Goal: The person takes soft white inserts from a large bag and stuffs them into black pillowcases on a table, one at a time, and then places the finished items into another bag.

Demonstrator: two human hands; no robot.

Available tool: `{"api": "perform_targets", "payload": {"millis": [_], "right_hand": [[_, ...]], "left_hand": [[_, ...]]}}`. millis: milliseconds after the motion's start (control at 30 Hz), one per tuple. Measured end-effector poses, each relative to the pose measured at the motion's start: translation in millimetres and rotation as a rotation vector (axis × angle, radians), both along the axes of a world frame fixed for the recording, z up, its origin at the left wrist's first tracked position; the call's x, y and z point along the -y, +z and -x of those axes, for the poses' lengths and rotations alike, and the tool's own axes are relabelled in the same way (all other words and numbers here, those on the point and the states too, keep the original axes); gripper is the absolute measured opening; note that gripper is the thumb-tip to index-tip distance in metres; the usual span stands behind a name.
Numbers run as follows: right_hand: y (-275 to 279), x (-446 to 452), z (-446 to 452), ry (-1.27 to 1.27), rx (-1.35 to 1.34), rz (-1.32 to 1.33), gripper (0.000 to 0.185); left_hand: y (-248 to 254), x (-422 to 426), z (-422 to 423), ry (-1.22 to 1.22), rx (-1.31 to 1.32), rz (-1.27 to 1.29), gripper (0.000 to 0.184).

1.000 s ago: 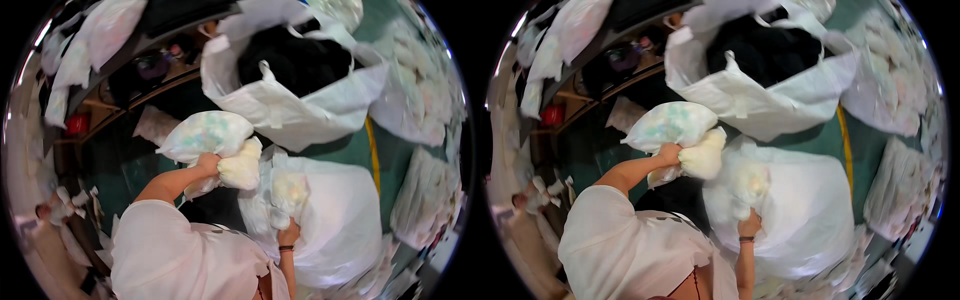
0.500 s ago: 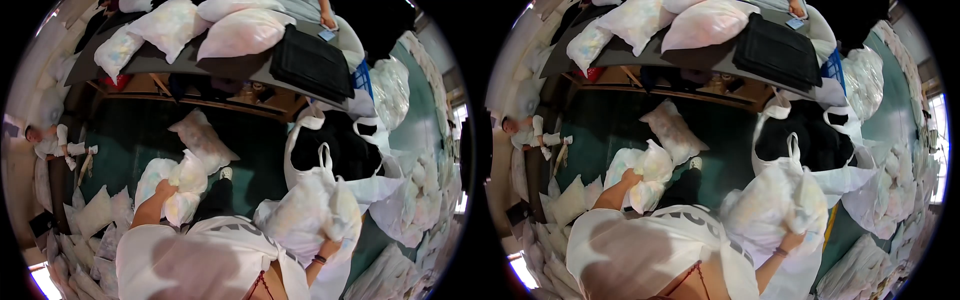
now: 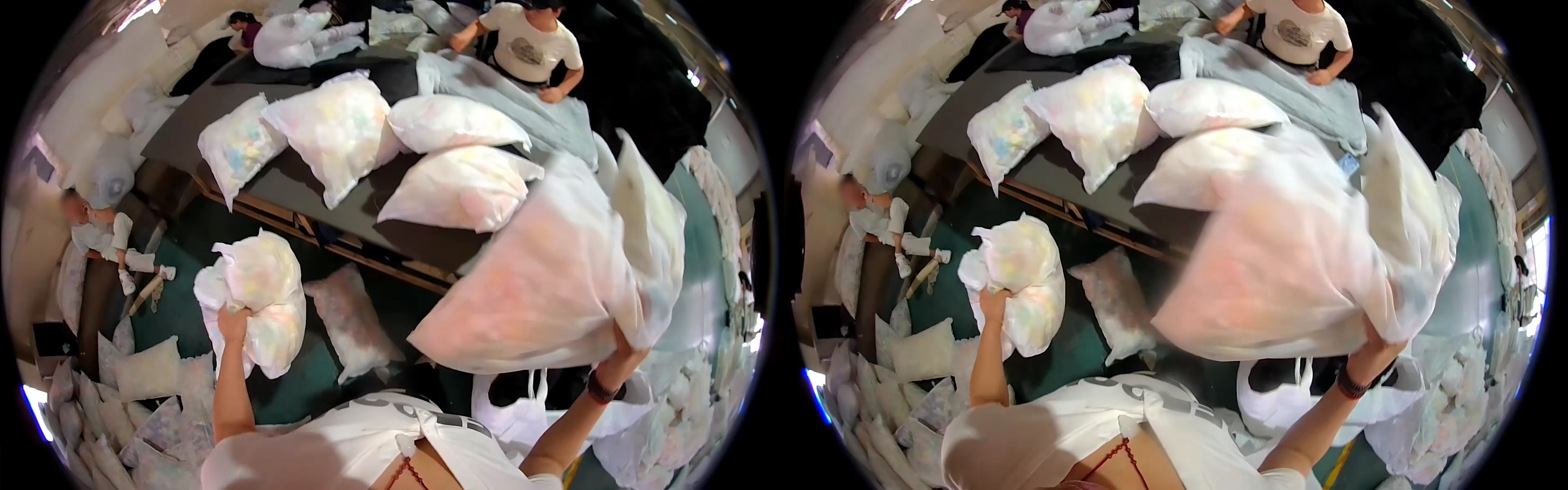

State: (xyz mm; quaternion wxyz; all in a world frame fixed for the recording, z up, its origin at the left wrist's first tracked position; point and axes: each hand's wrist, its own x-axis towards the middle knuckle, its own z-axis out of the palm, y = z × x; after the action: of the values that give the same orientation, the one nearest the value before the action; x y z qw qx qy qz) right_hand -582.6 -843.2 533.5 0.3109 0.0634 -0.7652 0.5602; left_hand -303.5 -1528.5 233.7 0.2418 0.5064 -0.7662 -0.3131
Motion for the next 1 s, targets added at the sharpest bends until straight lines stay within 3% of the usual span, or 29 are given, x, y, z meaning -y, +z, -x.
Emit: {"api": "perform_targets", "payload": {"millis": [33,67,100,133,167,233,300,367,500,567,633,700,833,900,933,967,1000], "right_hand": [[20,31,26,0.085,-0.027,0.034,0.046],[18,42,59,-0.014,-0.153,-0.120,0.048],[21,49,99,0.242,-0.222,-0.250,0.049],[46,86,125,0.339,-0.328,-0.355,0.049],[54,110,160,0.388,-0.307,-0.331,0.045],[70,174,216,0.516,-0.275,-0.061,0.066],[97,220,255,0.561,-0.288,0.001,0.078],[109,258,291,0.599,-0.336,0.024,0.087],[99,322,349,0.439,-0.372,-0.223,0.075],[81,346,379,0.488,-0.061,-0.640,0.091],[46,370,417,0.486,0.200,-0.931,0.098],[-15,393,457,0.475,0.280,-0.944,0.102],[-62,442,507,0.440,0.359,-0.845,0.102],[-69,460,522,0.488,0.433,-0.797,0.095],[-81,474,537,0.529,0.484,-0.769,0.099],[-98,490,552,0.525,0.487,-0.761,0.099],[-119,505,566,0.636,0.456,-0.692,0.097]], "left_hand": [[52,-5,19,0.002,-0.063,0.036,0.053],[94,-16,37,0.002,-0.119,0.071,0.054],[88,17,41,0.017,-0.196,0.181,0.052],[154,-6,65,-0.093,-0.409,0.098,0.042],[173,6,78,-0.086,-0.568,0.025,0.034],[264,-47,129,-0.039,-0.700,0.057,0.027],[297,-54,172,-0.062,-0.777,0.272,0.046],[308,-61,229,0.025,-0.763,0.329,0.057],[264,-31,350,-0.005,-0.655,0.223,0.056],[235,-15,401,-0.113,-0.260,-0.002,0.052],[158,24,451,-0.372,-0.138,0.050,0.050],[104,29,496,-0.211,-0.506,0.157,0.052],[94,73,574,-0.161,-0.443,0.114,0.056],[82,121,587,-0.322,-0.413,0.260,0.052],[6,186,613,-0.437,-0.917,-0.412,0.044],[29,186,605,-0.455,-0.589,-0.247,0.043],[45,182,595,-0.479,-0.427,-0.245,0.043]]}}
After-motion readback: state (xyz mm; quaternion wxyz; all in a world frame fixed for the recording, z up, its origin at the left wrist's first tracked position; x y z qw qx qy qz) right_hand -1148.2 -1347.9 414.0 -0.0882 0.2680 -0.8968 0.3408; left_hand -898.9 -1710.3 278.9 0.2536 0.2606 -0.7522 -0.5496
